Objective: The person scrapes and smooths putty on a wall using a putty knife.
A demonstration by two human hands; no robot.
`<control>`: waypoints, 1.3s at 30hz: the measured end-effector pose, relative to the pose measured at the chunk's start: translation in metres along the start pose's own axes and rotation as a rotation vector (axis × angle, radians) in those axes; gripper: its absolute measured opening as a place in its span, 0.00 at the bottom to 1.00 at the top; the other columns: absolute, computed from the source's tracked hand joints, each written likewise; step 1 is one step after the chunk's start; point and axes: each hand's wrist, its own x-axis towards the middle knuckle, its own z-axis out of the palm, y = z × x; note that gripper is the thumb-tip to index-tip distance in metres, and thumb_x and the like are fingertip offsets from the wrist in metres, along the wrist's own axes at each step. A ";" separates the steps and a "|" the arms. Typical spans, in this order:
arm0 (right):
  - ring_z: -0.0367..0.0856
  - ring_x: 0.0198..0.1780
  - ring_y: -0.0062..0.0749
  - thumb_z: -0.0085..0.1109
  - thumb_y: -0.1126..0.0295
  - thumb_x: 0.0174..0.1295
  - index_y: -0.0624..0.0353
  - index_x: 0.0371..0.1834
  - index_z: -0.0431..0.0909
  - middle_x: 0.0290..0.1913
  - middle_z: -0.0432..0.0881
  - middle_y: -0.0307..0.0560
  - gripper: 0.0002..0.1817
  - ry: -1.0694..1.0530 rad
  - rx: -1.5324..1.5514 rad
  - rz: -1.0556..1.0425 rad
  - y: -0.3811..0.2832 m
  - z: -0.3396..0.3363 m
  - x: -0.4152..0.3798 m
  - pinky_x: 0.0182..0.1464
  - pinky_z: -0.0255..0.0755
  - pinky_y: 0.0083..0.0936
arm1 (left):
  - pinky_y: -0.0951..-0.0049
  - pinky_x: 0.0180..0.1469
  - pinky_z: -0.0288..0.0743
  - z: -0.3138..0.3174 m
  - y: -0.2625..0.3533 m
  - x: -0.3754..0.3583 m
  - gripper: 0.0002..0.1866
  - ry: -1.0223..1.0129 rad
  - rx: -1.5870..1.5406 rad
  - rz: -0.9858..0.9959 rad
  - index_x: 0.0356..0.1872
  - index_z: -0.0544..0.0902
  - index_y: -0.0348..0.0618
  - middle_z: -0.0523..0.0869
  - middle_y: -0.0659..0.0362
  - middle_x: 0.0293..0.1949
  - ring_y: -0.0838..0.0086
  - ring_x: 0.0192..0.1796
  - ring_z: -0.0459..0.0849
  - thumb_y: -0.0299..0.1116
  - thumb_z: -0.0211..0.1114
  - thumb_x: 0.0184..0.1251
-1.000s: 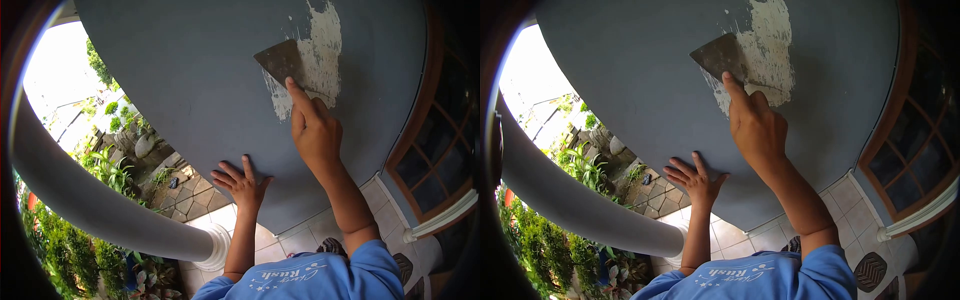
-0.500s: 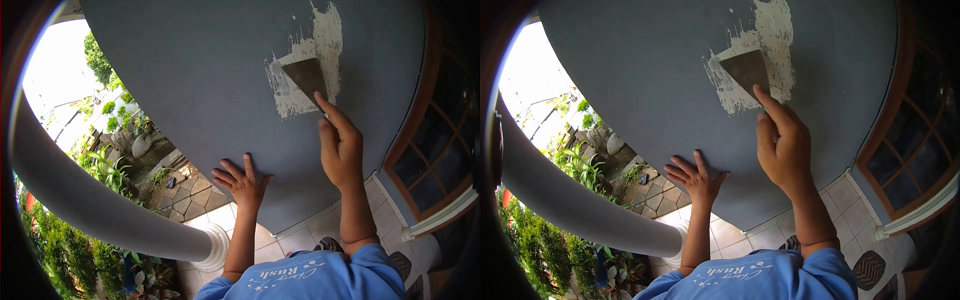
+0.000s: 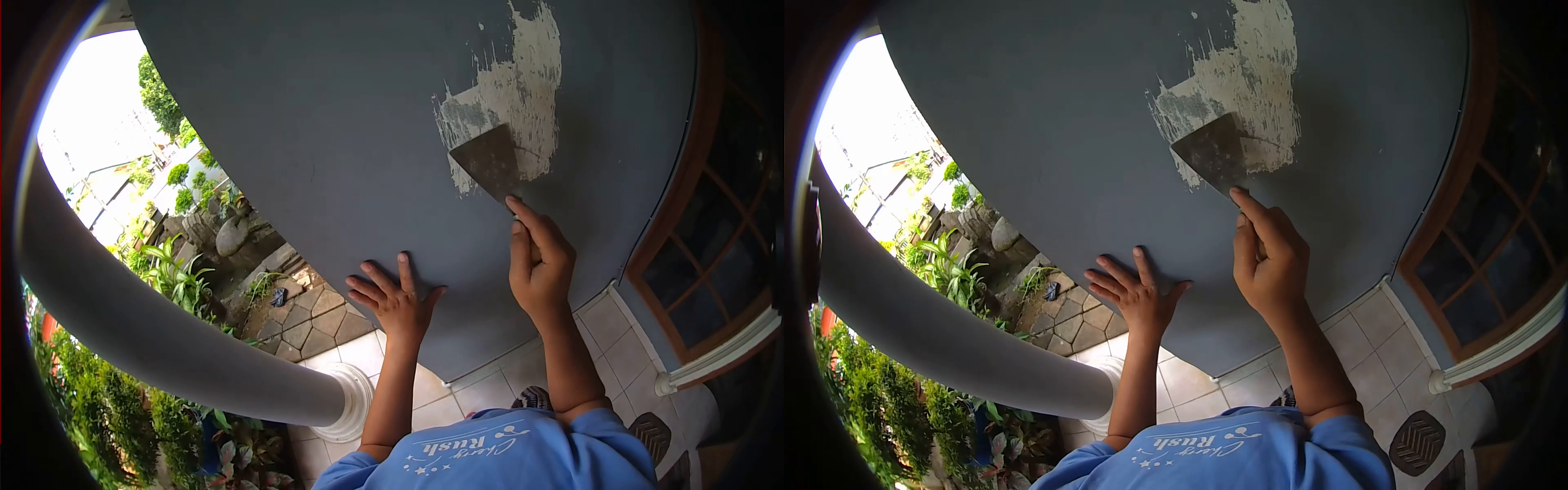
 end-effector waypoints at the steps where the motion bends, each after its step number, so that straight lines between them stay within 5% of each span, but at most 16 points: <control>1: 0.68 0.21 0.17 0.56 0.81 0.68 0.59 0.61 0.82 0.27 0.76 0.37 0.18 0.002 -0.012 0.020 0.000 -0.001 0.005 0.24 0.64 0.20 | 0.11 0.65 0.30 0.001 -0.001 -0.001 0.72 0.001 0.003 0.000 0.84 0.36 0.67 0.27 0.24 0.78 0.09 0.72 0.25 0.73 0.76 0.43; 8: 0.71 0.21 0.16 0.59 0.80 0.67 0.58 0.58 0.84 0.27 0.78 0.38 0.17 0.095 0.003 -0.036 0.002 0.012 -0.005 0.24 0.65 0.20 | 0.13 0.66 0.27 0.002 -0.001 0.002 0.75 0.043 0.100 0.051 0.83 0.38 0.56 0.29 0.19 0.76 0.12 0.73 0.23 0.74 0.77 0.41; 20: 0.78 0.25 0.26 0.59 0.81 0.67 0.59 0.58 0.83 0.28 0.79 0.42 0.17 0.113 -0.077 -0.071 -0.001 0.020 0.006 0.28 0.72 0.25 | 0.11 0.65 0.31 0.003 -0.002 -0.002 0.70 0.012 0.001 0.011 0.84 0.35 0.66 0.27 0.24 0.77 0.10 0.73 0.25 0.74 0.73 0.47; 23: 0.79 0.25 0.27 0.59 0.81 0.68 0.59 0.59 0.83 0.28 0.80 0.43 0.17 0.131 -0.009 -0.099 -0.012 0.025 0.026 0.28 0.73 0.26 | 0.15 0.68 0.28 -0.002 -0.001 -0.001 0.69 -0.012 0.042 0.008 0.84 0.43 0.61 0.32 0.23 0.78 0.15 0.75 0.25 0.72 0.76 0.45; 29: 0.81 0.26 0.31 0.60 0.79 0.68 0.59 0.58 0.83 0.28 0.80 0.44 0.16 0.115 -0.086 -0.022 -0.007 0.016 0.002 0.29 0.74 0.28 | 0.29 0.77 0.41 -0.022 -0.006 -0.013 0.53 -0.074 -0.032 -0.018 0.81 0.60 0.66 0.43 0.31 0.80 0.27 0.81 0.36 0.56 0.79 0.53; 33: 0.81 0.25 0.29 0.61 0.78 0.68 0.57 0.58 0.83 0.28 0.80 0.43 0.16 0.188 -0.042 -0.143 -0.006 0.028 0.028 0.28 0.74 0.27 | 0.34 0.77 0.48 -0.037 0.005 -0.009 0.50 -0.063 -0.028 -0.034 0.80 0.61 0.67 0.46 0.34 0.81 0.31 0.81 0.42 0.43 0.80 0.56; 39: 0.84 0.27 0.31 0.61 0.78 0.68 0.58 0.58 0.83 0.30 0.83 0.45 0.16 0.129 -0.132 -0.022 -0.010 0.018 -0.002 0.30 0.75 0.28 | 0.39 0.77 0.55 -0.055 0.004 -0.004 0.49 -0.083 -0.030 -0.007 0.79 0.64 0.67 0.49 0.40 0.82 0.34 0.82 0.46 0.35 0.79 0.55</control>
